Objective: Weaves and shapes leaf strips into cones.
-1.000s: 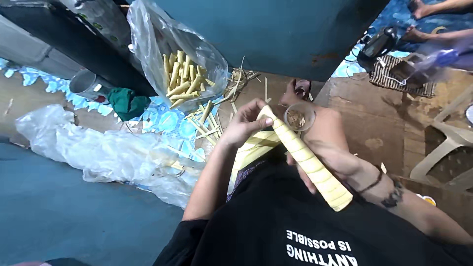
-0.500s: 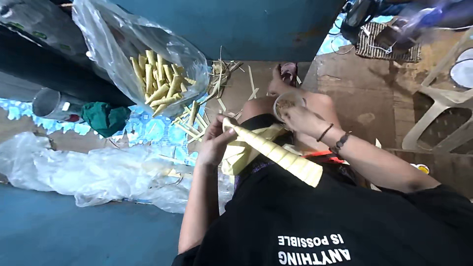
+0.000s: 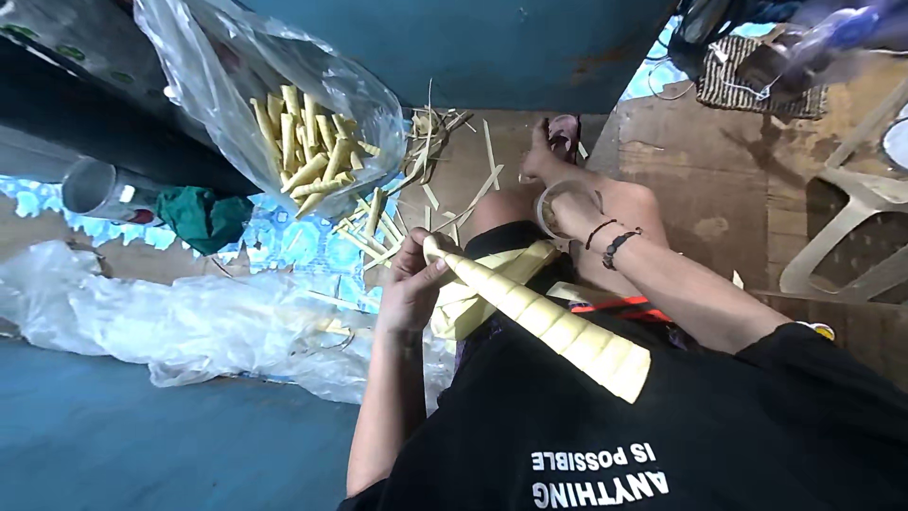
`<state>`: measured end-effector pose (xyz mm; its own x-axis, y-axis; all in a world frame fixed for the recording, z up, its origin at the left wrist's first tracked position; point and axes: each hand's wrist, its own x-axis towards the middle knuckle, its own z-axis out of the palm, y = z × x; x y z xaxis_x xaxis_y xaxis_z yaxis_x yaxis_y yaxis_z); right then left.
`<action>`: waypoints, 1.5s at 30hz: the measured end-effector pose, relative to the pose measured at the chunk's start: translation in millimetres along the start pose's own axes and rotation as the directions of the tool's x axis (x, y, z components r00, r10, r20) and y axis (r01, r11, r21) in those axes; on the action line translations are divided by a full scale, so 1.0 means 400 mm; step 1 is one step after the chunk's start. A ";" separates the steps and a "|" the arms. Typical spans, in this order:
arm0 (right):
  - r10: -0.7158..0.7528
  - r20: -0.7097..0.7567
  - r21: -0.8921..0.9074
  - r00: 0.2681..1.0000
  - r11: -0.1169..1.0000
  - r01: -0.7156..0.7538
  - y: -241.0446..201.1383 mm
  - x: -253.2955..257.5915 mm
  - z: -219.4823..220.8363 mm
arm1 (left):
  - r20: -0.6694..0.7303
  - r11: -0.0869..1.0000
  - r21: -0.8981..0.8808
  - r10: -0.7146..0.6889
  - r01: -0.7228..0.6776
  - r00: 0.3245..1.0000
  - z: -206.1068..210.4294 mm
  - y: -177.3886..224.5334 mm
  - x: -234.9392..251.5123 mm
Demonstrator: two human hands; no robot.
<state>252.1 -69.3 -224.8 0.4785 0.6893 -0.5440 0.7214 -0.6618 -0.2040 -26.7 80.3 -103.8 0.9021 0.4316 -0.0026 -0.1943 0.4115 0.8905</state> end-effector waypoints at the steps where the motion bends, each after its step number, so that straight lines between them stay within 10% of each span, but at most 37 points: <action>1: -0.006 -0.013 0.034 1.000 0.999 0.006 0.006 -0.002 -0.007 | -0.001 1.000 -0.024 0.010 -0.010 1.000 0.003 0.002 -0.001; 8: -0.058 -0.187 0.479 0.981 0.866 0.143 0.062 -0.073 -0.055 | 0.123 0.990 -0.134 -0.018 0.034 0.992 0.076 0.001 0.014; 19: 0.001 -0.054 0.083 0.999 0.997 0.003 0.001 -0.013 0.015 | 0.261 0.993 -0.096 -0.039 0.066 0.965 0.128 0.012 -0.009; 28: -0.062 -0.121 0.299 0.991 0.950 0.096 0.025 -0.021 -0.034 | 0.260 0.983 -0.126 -0.095 0.131 0.961 0.134 0.007 -0.008; 36: -0.159 -0.041 0.056 0.986 0.985 0.161 0.022 0.029 0.049 | 0.331 0.980 -0.139 -0.091 0.144 0.939 0.162 0.010 -0.002; 45: -0.119 -0.186 0.480 0.975 0.855 0.196 0.070 -0.058 -0.054 | 0.349 0.985 -0.094 -0.106 0.148 0.931 0.170 0.010 0.011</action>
<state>271.8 -97.6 -200.3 0.4737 0.8061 -0.3547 0.4703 -0.5721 -0.6720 2.9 29.3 -69.3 0.9950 0.0776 0.0621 -0.0945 0.5445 0.8334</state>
